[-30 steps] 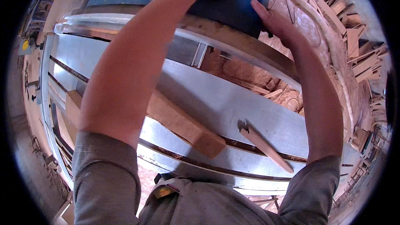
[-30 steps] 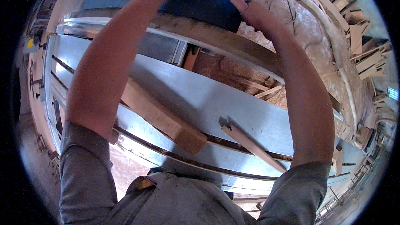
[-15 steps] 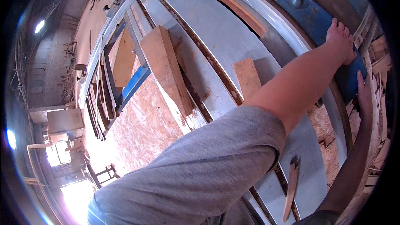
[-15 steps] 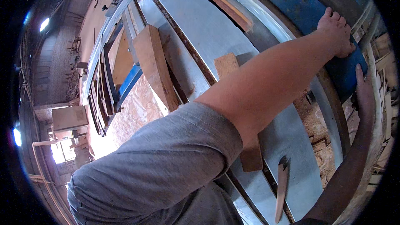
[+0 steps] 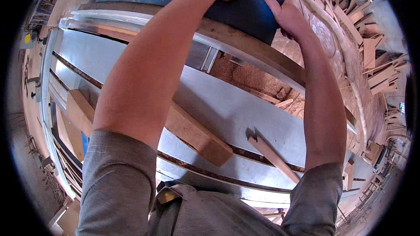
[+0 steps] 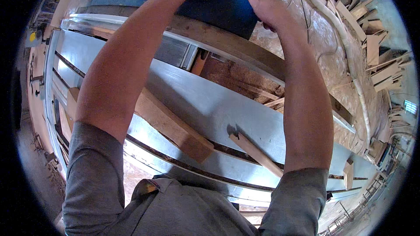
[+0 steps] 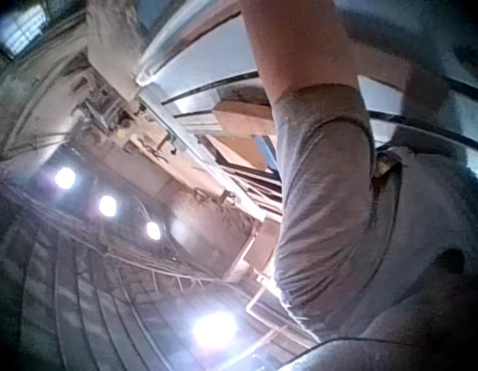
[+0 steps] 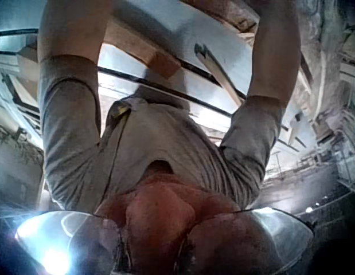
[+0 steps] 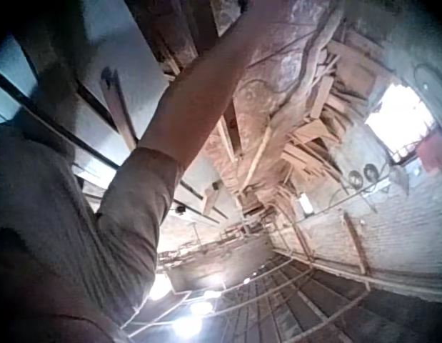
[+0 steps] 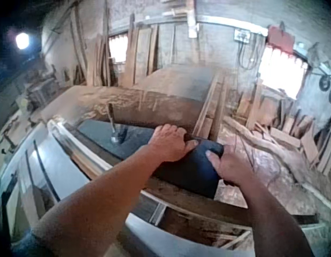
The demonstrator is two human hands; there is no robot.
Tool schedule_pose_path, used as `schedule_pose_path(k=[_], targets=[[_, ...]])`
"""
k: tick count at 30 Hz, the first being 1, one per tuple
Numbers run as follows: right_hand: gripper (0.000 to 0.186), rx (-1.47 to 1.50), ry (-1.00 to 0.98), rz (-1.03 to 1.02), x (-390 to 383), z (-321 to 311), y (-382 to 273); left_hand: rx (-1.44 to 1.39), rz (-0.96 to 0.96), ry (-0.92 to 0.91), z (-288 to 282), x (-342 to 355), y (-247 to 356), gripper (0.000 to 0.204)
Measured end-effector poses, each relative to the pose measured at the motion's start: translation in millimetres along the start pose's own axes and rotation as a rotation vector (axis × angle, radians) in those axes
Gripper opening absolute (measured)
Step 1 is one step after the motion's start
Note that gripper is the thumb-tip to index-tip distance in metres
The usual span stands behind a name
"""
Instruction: The person measures and cuts pieces of wood using a table saw. They repeatedly measure the wood with a tape measure, position it on the saw, and push it through to make cuts, then stack the finished pieces.
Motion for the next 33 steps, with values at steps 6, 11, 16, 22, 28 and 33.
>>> schedule_pose_path(k=[6,11,16,22,28,33], targets=[[0.092,0.019,-0.022,-0.048,-6.2,-6.8,-7.2,0.009,0.002,0.053,2.7,11.0,2.6,0.063],[0.093,0.045,0.007,-0.067,-7.6,-6.8,-7.7,0.017,-0.008,0.026,1.1,10.9,3.0,0.063],[0.094,0.037,0.005,-0.062,-9.6,-7.0,-9.1,0.025,-0.013,0.015,-0.8,9.5,5.0,0.063],[0.094,0.028,0.003,-0.065,-7.6,-6.3,-7.1,0.012,-0.019,0.004,-2.7,9.6,4.6,0.063],[0.088,0.035,0.029,-0.048,-4.9,-4.6,-4.6,-0.001,-0.019,0.016,-1.0,10.5,3.7,0.062],[0.093,0.043,0.019,-0.064,-5.1,-3.5,-2.6,0.008,0.0,0.067,0.8,9.5,3.5,0.062]])
Point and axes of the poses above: each hand's wrist, its own x-axis towards the middle knuckle, its own z-axis out of the palm, y = z × x, the point moved 5 cm from there along x, towards the middle knuckle, and after that the axes turned 13 degrees about -y, right-handed, at the moved point
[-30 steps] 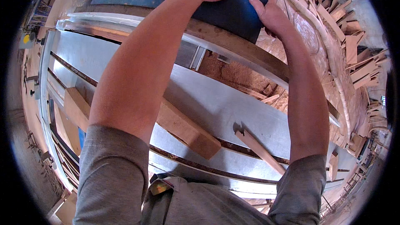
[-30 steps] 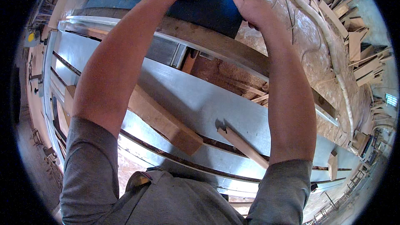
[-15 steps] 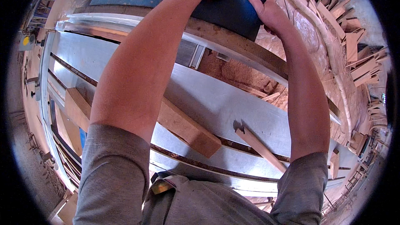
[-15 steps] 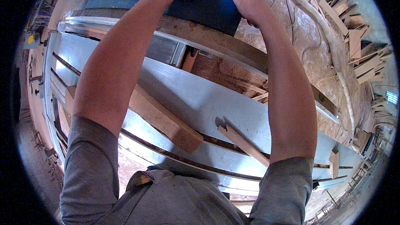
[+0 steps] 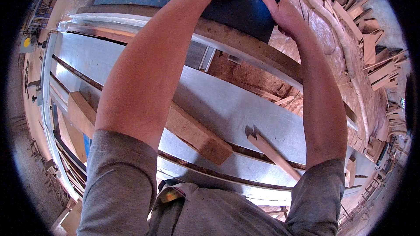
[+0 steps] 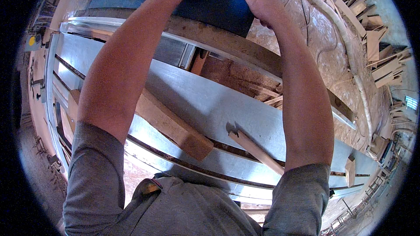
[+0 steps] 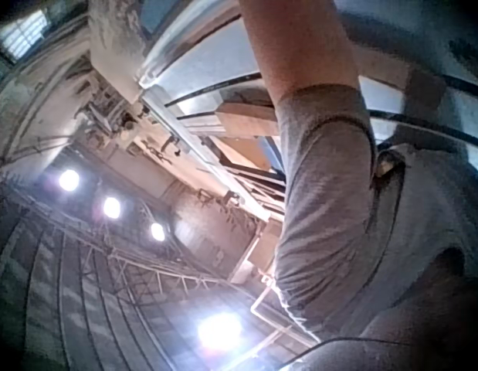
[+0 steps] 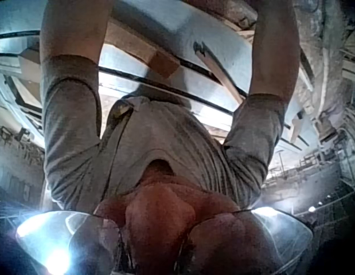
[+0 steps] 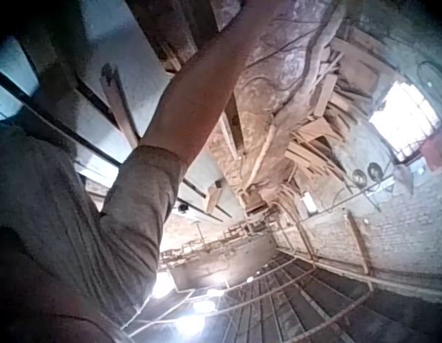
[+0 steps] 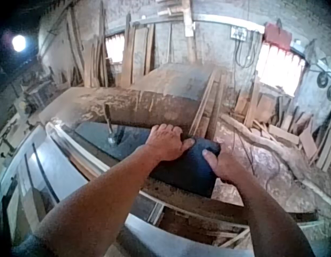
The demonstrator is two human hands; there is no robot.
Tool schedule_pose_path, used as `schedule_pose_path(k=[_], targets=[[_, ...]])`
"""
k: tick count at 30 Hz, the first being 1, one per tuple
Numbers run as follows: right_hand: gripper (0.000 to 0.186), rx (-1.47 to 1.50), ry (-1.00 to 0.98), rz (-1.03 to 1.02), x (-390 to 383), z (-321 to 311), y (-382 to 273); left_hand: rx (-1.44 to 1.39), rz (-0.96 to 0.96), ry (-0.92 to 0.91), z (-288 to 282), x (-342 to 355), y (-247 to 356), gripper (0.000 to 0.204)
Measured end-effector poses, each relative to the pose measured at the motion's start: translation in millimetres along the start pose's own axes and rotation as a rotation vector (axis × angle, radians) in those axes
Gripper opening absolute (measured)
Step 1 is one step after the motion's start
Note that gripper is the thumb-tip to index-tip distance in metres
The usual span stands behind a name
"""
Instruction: The person measures and cuts pieces of wood using a table saw. They repeatedly measure the wood with a tape measure, position it on the saw, and push it through to make cuts, then stack the finished pieces.
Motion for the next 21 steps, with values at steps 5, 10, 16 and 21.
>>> schedule_pose_path(k=[5,10,16,21], targets=[[0.082,0.023,0.015,0.016,0.8,2.5,2.2,0.0,-0.016,-0.047,0.2,0.3,0.5,0.062],[0.083,0.013,0.007,0.014,1.6,2.5,2.7,-0.015,-0.022,-0.042,-2.3,-2.3,1.2,0.062],[0.086,0.018,0.001,0.0,2.7,3.4,3.4,-0.01,-0.003,-0.013,-3.7,-6.4,2.5,0.06],[0.087,0.004,0.002,-0.005,0.8,1.7,0.3,-0.021,0.011,-0.012,-5.3,-8.9,3.6,0.06]])
Point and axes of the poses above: each hand's wrist, its own x-axis towards the middle knuckle, its own z-axis out of the palm, y = z × x, the point moved 5 cm from there along x, towards the middle knuckle, and after that the axes turned 13 degrees about -y, right-handed, at the moved point
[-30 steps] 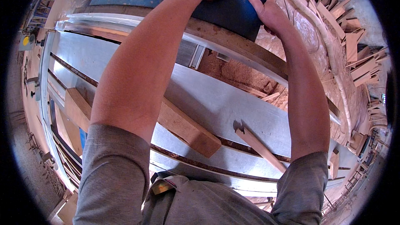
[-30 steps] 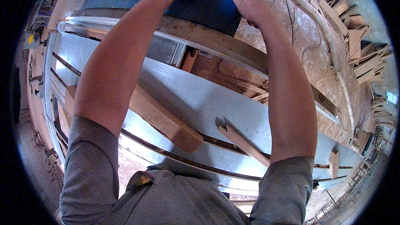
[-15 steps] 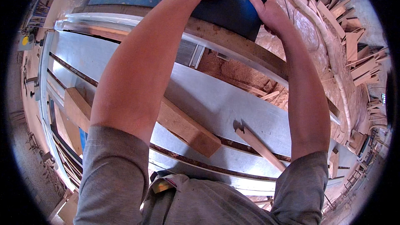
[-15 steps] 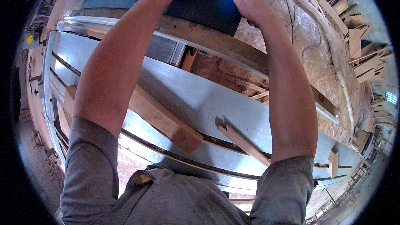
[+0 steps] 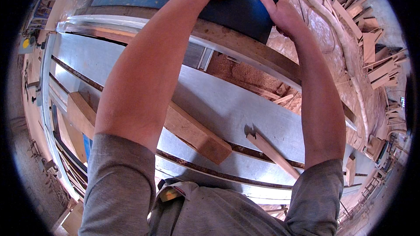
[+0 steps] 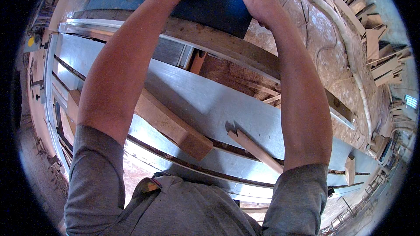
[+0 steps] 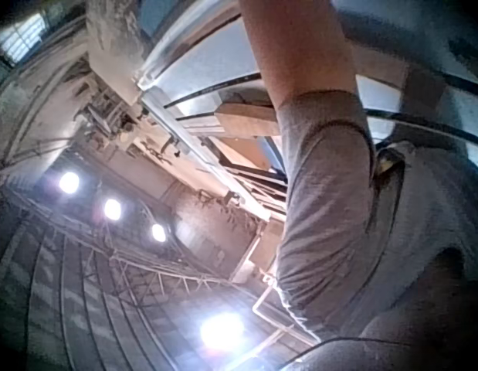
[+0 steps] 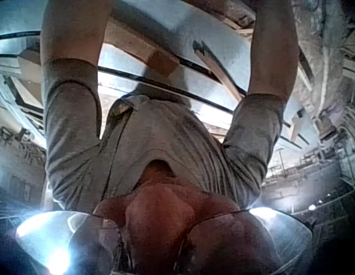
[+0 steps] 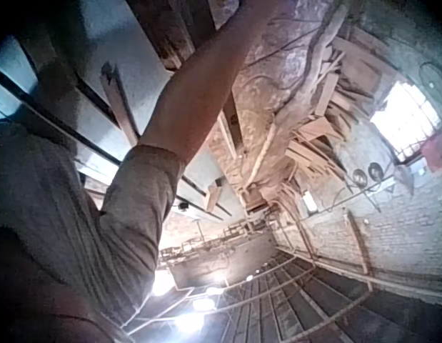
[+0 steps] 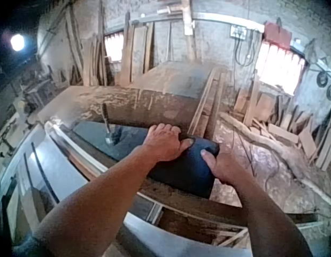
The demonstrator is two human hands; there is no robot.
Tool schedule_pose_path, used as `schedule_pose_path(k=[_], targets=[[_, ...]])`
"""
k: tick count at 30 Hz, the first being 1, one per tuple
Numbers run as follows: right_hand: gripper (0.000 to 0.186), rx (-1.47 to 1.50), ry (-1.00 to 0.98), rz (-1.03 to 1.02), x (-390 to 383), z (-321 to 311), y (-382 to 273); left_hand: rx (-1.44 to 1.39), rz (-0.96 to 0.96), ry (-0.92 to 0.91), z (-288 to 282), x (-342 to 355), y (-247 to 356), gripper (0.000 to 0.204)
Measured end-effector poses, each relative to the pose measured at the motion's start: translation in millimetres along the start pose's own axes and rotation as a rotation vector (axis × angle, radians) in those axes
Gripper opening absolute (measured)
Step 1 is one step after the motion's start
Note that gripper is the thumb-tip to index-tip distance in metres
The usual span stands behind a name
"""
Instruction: The person measures and cuts pieces of wood using a table saw. They repeatedly measure the wood with a tape measure, position it on the saw, and push it through to make cuts, then stack the finished pieces.
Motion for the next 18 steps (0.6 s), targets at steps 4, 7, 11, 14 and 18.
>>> schedule_pose_path(k=[4,7,11,14,18], targets=[[0.085,0.002,-0.015,0.012,-4,0,-1,0.019,-0.025,-0.031,1,2,0,0.06],[0.085,-0.005,-0.01,0.045,-4,1,3,0.021,-0.025,-0.023,3,3,-1,0.061],[0.087,-0.026,0.048,-0.03,0,2,4,0.027,-0.024,0.005,6,2,-3,0.061],[0.088,0.004,0.052,-0.078,3,1,7,0.032,-0.005,0.045,7,1,-2,0.061],[0.088,0.007,0.009,0.007,7,3,18,0.04,0.002,0.069,8,1,-4,0.061]])
Point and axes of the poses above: each hand's wrist, its own x-axis towards the middle knuckle, its own z-axis out of the palm, y = z × x, the point moved 5 cm from there along x, towards the middle knuckle, and after that the axes turned 13 degrees about -y, right-handed, at the moved point
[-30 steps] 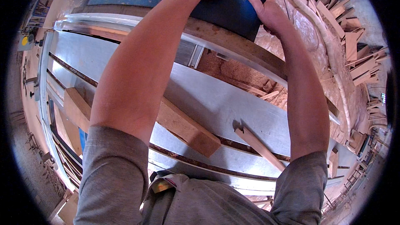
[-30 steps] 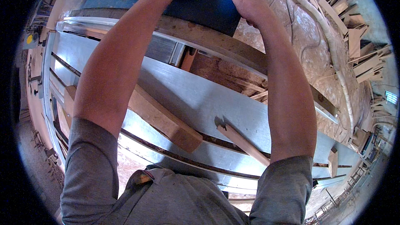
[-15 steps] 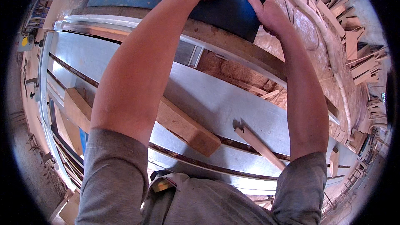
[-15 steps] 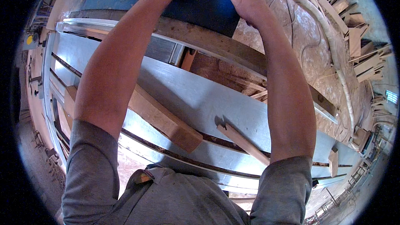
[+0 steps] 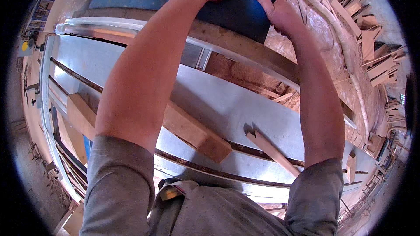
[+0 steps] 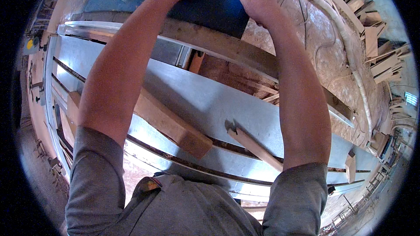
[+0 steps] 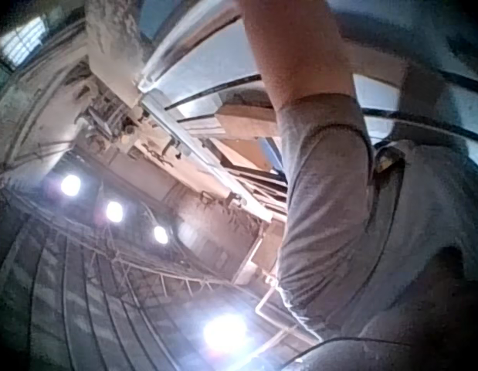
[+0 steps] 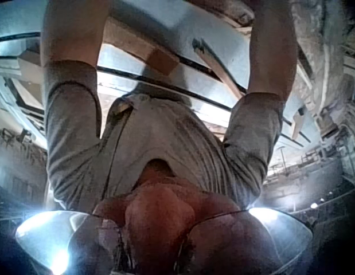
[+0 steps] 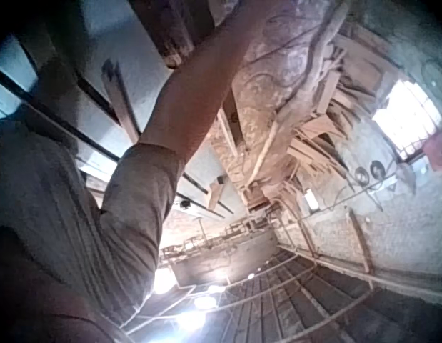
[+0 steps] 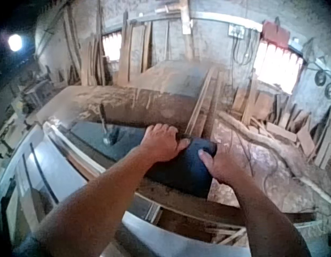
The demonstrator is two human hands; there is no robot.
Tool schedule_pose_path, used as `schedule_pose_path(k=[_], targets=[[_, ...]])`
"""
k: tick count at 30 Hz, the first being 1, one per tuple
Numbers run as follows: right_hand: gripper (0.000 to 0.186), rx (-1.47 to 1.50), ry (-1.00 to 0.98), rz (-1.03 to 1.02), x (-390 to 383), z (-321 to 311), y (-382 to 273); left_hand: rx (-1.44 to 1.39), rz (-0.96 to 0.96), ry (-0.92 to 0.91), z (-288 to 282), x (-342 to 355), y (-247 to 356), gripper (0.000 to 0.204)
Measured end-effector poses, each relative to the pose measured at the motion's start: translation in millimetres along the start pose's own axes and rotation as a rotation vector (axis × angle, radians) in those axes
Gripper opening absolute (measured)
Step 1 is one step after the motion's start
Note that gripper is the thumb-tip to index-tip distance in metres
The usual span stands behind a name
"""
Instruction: The person measures and cuts pieces of wood using a table saw. They repeatedly measure the wood with a tape measure, position it on the saw, and push it through to make cuts, then stack the finished pieces.
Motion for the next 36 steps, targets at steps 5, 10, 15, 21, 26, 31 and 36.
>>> schedule_pose_path(k=[5,10,15,21,26,31,36], targets=[[0.088,-0.044,0.109,-0.126,-1,-1,-6,-0.011,0.006,-0.034,1,-1,1,0.063],[0.088,0.053,-0.311,-0.045,-27,-7,0,-0.059,0.078,-0.252,-17,-25,-7,0.078],[0.081,-0.605,-0.496,0.062,-30,-1,46,-0.069,0.256,-0.164,-76,-165,-41,0.067],[0.052,-0.603,-0.489,0.199,-9,13,81,-0.29,0.132,-0.502,-54,-343,8,0.08],[0.037,-0.574,0.063,-0.318,-119,-38,-2,-0.069,0.15,-0.46,-28,-375,33,0.08],[0.037,-0.247,-0.309,0.012,-334,14,32,0.095,0.287,-0.245,-15,-360,37,0.063],[0.049,-0.578,-0.095,0.092,-449,68,80,0.214,0.319,-0.296,-8,-336,27,0.052]])
Point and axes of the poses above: each hand's wrist, its own x-axis towards the middle knuckle, its own z-axis out of the palm, y = z × x, the point moved 5 cm from there along x, towards the middle knuckle, and after that the axes turned 13 degrees about -y, right-handed, at the moved point
